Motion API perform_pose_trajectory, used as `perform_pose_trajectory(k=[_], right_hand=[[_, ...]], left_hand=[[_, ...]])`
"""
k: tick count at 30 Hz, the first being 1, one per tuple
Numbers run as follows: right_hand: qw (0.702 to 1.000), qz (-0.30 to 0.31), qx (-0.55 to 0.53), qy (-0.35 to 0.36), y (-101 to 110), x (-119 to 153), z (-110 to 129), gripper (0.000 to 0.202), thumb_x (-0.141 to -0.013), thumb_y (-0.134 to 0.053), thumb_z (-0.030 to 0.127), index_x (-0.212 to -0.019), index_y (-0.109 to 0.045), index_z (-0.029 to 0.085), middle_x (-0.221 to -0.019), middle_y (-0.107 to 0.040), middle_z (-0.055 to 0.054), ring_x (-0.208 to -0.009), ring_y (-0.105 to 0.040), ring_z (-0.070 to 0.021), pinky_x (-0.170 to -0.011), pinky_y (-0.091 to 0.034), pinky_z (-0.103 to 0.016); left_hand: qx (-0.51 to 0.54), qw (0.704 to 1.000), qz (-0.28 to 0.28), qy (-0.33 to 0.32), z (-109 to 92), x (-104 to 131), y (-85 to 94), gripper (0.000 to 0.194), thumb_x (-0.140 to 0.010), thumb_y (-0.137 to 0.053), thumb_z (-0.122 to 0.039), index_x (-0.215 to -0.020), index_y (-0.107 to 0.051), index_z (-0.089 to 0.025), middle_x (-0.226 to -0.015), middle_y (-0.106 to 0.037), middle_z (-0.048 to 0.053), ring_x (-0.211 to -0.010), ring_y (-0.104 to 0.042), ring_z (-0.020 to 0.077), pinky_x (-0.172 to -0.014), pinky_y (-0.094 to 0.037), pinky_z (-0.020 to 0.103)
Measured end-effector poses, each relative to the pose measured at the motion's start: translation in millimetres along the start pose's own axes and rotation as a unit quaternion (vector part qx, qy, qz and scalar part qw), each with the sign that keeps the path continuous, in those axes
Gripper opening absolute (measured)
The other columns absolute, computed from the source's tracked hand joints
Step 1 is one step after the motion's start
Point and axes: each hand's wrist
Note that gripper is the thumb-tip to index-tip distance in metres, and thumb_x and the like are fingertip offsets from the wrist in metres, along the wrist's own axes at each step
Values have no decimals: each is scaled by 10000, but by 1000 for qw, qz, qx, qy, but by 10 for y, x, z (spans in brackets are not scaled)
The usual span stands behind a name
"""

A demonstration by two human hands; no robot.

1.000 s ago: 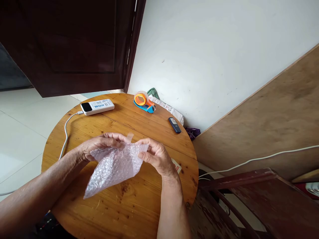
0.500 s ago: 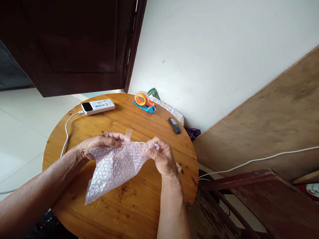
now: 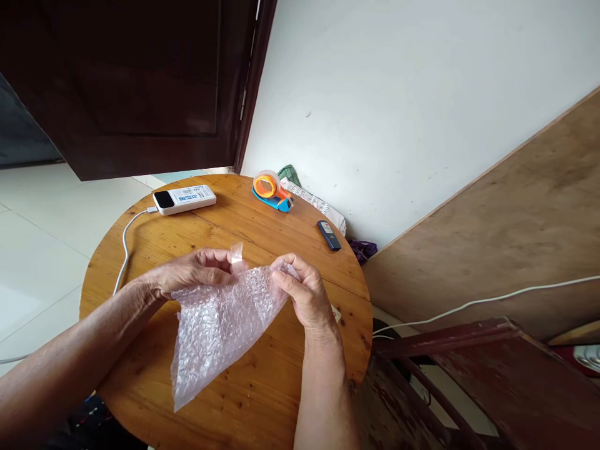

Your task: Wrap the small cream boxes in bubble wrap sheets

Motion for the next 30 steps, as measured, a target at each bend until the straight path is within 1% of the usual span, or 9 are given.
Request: perform_pose_trajectory(k=[5,8,10,12,16,20,23,27,30], right_hand=[[990,16,135,-21,67,6,-36,251,-826,-698,398,-1019,-681,238,-672,-617,39,-598,-536,-125,-590,-392,-250],[982,39,184,2,67,-15,-34,309,-868,-645,463,-1083,-689,245,-973,-718,-24,-916,-646,-201,-819,-464,-321],[979,42,199,31,48,-31,-20,356,-889,-600,522,-1099,-699,252,-1196,-686,-53,-1160,-590,-250,-977,-429,-379],[975,34,215,51,16,-43,-7,384,-895,-576,557,-1088,-712,255,-1285,-648,-66,-1263,-531,-273,-1047,-392,-420],[973,41,219,55,-86,-48,-3,345,-864,-635,536,-1040,-737,257,-1260,-661,-81,-1245,-553,-284,-1041,-419,-452],[982,39,167,79,-166,-36,-28,183,-806,-742,408,-931,-744,273,-1199,-686,-54,-1241,-555,-270,-1017,-453,-440],[985,39,134,98,-152,-20,-43,50,-837,-720,319,-823,-730,272,-1183,-688,-30,-1249,-547,-249,-1044,-428,-443],[980,44,137,136,-89,-6,-34,37,-851,-702,263,-818,-718,265,-1207,-679,-30,-1262,-539,-247,-1084,-385,-457],[974,59,152,157,-71,1,-9,40,-842,-702,236,-809,-708,258,-1216,-675,-33,-1267,-540,-252,-1109,-354,-465]], left_hand=[[-34,999,-23,-15,10,-2,21,243,-758,-748,-273,-972,-720,-160,-830,-666,22,-651,-559,89,-612,-405,212],[-79,996,-30,-15,16,-23,-2,233,-742,-738,-249,-953,-719,-152,-807,-643,11,-644,-535,87,-608,-401,213],[-104,994,-28,-20,30,-45,-34,235,-727,-730,-229,-949,-714,-152,-790,-626,-2,-631,-514,80,-604,-398,212],[-121,992,-21,-21,51,-65,-69,232,-725,-710,-216,-949,-709,-153,-781,-616,-11,-618,-496,75,-598,-392,212],[-164,986,-1,-8,93,-74,-111,203,-756,-655,-206,-943,-708,-150,-737,-580,-25,-588,-451,67,-576,-360,212],[-170,985,9,-1,129,-72,-109,179,-776,-639,-208,-930,-705,-146,-682,-536,-41,-558,-408,58,-557,-329,208],[-142,990,2,-5,141,-79,-98,177,-771,-668,-209,-934,-701,-150,-709,-560,-34,-574,-437,59,-570,-346,206],[-85,996,-3,-8,132,-92,-67,275,-736,-730,-233,-998,-709,-154,-764,-613,-12,-607,-493,68,-593,-384,209],[-72,997,-22,21,134,-94,-29,300,-724,-760,-293,-978,-716,-140,-805,-656,16,-620,-537,81,-605,-414,220]])
Point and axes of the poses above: each hand's wrist, its own x-axis away from the middle knuckle, its own y-axis out of the back of the hand, z = x × y
